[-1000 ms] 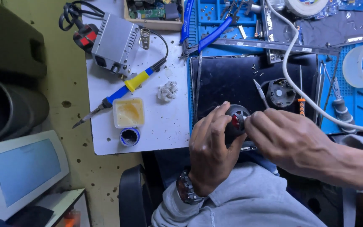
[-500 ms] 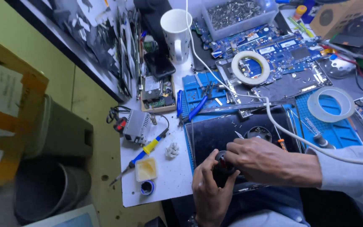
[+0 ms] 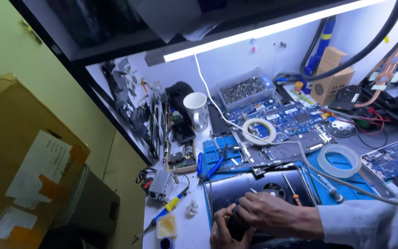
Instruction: Cleaning a small electronic component using a tissue and cleaning spray at a repair workbench.
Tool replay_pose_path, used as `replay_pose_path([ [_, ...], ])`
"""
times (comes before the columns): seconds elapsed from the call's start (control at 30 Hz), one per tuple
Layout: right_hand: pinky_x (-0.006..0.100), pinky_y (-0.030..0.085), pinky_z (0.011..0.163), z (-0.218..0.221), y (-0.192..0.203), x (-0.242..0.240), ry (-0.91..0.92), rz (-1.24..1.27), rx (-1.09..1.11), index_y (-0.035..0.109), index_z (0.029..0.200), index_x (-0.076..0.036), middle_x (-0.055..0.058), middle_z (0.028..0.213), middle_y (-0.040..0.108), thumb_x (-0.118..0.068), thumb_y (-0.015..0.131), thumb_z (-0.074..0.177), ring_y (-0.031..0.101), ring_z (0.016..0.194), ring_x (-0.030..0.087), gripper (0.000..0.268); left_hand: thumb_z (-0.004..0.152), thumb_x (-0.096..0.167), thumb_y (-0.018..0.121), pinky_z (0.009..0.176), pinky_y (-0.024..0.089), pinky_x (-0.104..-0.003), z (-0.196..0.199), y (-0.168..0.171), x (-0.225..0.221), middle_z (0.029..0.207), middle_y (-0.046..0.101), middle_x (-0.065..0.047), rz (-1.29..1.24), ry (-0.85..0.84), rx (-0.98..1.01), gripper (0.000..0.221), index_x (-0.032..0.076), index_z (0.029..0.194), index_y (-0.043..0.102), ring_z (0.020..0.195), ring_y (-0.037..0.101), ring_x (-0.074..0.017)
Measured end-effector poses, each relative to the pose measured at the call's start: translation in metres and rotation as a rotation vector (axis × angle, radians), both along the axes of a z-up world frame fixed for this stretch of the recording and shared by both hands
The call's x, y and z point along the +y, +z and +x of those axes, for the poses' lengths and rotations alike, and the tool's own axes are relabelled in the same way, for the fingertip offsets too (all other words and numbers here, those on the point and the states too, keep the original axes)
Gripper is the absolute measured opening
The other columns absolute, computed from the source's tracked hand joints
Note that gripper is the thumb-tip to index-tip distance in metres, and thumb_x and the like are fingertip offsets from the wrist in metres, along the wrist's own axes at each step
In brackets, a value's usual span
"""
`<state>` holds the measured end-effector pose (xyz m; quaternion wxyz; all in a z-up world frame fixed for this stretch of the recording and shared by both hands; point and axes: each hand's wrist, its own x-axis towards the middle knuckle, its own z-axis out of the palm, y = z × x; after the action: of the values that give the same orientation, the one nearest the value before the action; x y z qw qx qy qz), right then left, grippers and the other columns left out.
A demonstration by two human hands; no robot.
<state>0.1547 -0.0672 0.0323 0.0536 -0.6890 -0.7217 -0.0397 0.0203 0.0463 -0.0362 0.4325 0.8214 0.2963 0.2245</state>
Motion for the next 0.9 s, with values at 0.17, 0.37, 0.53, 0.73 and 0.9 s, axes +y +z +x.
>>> replay_pose_path([
  [0.17,0.042,0.044,0.054,0.017,-0.008,-0.004,-0.094,-0.155,0.122,0.059,0.096,-0.007,0.009,0.084,0.057,-0.010,0.068,0.092,0.052,0.066,0.025,0.011,0.059,0.070,0.086,0.074,0.061,-0.034,0.014,-0.017,-0.008,0.098,0.081,0.014,0.019,0.038,0.064,0.067,0.041,0.113,0.061,0.095,0.079,-0.0184],
  [0.37,0.039,0.042,0.058,0.027,-0.016,-0.017,-0.139,-0.144,0.245,0.056,0.099,-0.014,0.004,0.085,0.056,-0.025,0.068,0.094,0.049,0.065,0.022,0.018,0.058,0.062,0.093,0.076,0.066,-0.028,0.010,-0.013,-0.009,0.113,0.083,0.015,0.063,-0.009,-0.141,0.062,0.034,0.103,0.060,0.098,0.082,-0.0109],
  [0.53,0.041,0.043,0.054,0.012,0.044,-0.036,-0.087,0.145,0.313,0.051,0.088,-0.014,0.004,0.081,0.059,-0.002,0.061,0.082,0.059,0.062,0.027,0.017,0.064,0.036,0.095,0.080,0.066,-0.028,0.003,0.060,-0.016,0.109,0.085,-0.006,0.027,-0.046,-0.631,0.056,0.020,0.099,0.055,0.099,0.083,-0.0207],
  [0.73,0.038,0.046,0.052,-0.011,0.098,-0.051,-0.024,0.395,0.275,0.062,0.111,-0.010,0.008,0.092,0.063,-0.011,0.051,0.098,0.061,0.065,0.027,0.018,0.094,0.045,0.074,0.095,0.059,-0.038,-0.012,0.108,-0.017,0.120,0.058,-0.012,-0.029,-0.387,-0.778,0.048,0.010,0.118,0.053,0.114,0.067,-0.0280],
  [0.9,0.034,0.050,0.054,-0.015,0.114,-0.061,-0.021,0.408,0.316,0.062,0.107,-0.008,0.010,0.095,0.066,-0.006,0.060,0.093,0.064,0.068,0.024,0.014,0.088,0.023,0.087,0.104,0.058,-0.041,-0.011,0.102,-0.026,0.139,0.060,-0.023,-0.518,-0.642,-0.954,0.069,0.006,0.142,0.049,0.127,0.063,-0.0348],
])
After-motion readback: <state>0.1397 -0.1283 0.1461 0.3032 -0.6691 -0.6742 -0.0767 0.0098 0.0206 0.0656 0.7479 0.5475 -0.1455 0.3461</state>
